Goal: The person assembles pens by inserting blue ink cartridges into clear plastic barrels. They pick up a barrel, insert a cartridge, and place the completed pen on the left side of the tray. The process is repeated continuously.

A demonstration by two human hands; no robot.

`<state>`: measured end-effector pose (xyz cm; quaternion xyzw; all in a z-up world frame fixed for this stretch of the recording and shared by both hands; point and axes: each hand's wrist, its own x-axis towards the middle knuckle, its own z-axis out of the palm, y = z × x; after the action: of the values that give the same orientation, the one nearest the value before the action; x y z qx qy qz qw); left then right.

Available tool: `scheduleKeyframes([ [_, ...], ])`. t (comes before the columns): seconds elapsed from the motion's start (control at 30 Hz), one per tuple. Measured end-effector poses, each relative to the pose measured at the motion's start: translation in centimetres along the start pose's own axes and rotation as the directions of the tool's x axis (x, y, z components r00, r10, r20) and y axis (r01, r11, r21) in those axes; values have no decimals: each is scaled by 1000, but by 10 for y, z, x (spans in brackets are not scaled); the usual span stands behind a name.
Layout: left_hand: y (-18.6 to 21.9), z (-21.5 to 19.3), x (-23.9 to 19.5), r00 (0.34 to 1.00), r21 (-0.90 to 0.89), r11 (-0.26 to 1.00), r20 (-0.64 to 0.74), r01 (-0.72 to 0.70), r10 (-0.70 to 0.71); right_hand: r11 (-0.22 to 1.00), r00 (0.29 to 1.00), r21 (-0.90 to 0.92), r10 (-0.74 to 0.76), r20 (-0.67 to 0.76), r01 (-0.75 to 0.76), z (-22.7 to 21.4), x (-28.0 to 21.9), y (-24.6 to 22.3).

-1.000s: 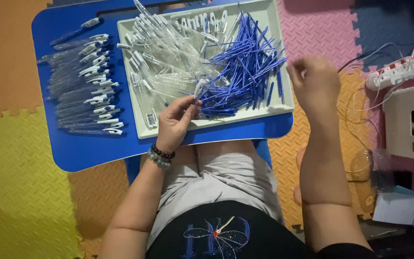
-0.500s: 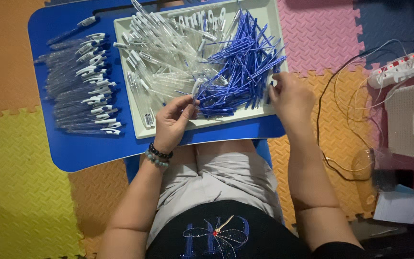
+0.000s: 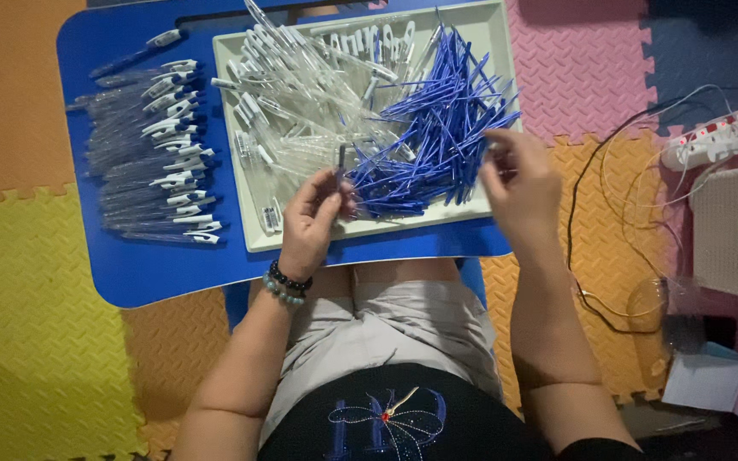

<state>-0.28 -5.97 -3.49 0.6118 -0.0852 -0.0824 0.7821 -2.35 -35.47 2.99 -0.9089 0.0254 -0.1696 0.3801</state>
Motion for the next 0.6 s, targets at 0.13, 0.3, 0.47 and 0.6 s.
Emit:
scheduleKeyframes([
  [0.13,-11,-4,2,998,8,998,1,55,-55,972,988,221,-104,114,77,27,-2,-46],
  [0.3,4,7,7,999,14,1000,43,20,-20,906,932,407,-240,271,115,55,-3,-83],
  [0.47,-6,6,11,997,70,995,-36,69,-67,813,952,569,-67,299,-122,65,3,-78],
  [0.6,6,16,15,995,90,994,-87,60,-52,707,967,678,38,251,-204,71,14,-69],
])
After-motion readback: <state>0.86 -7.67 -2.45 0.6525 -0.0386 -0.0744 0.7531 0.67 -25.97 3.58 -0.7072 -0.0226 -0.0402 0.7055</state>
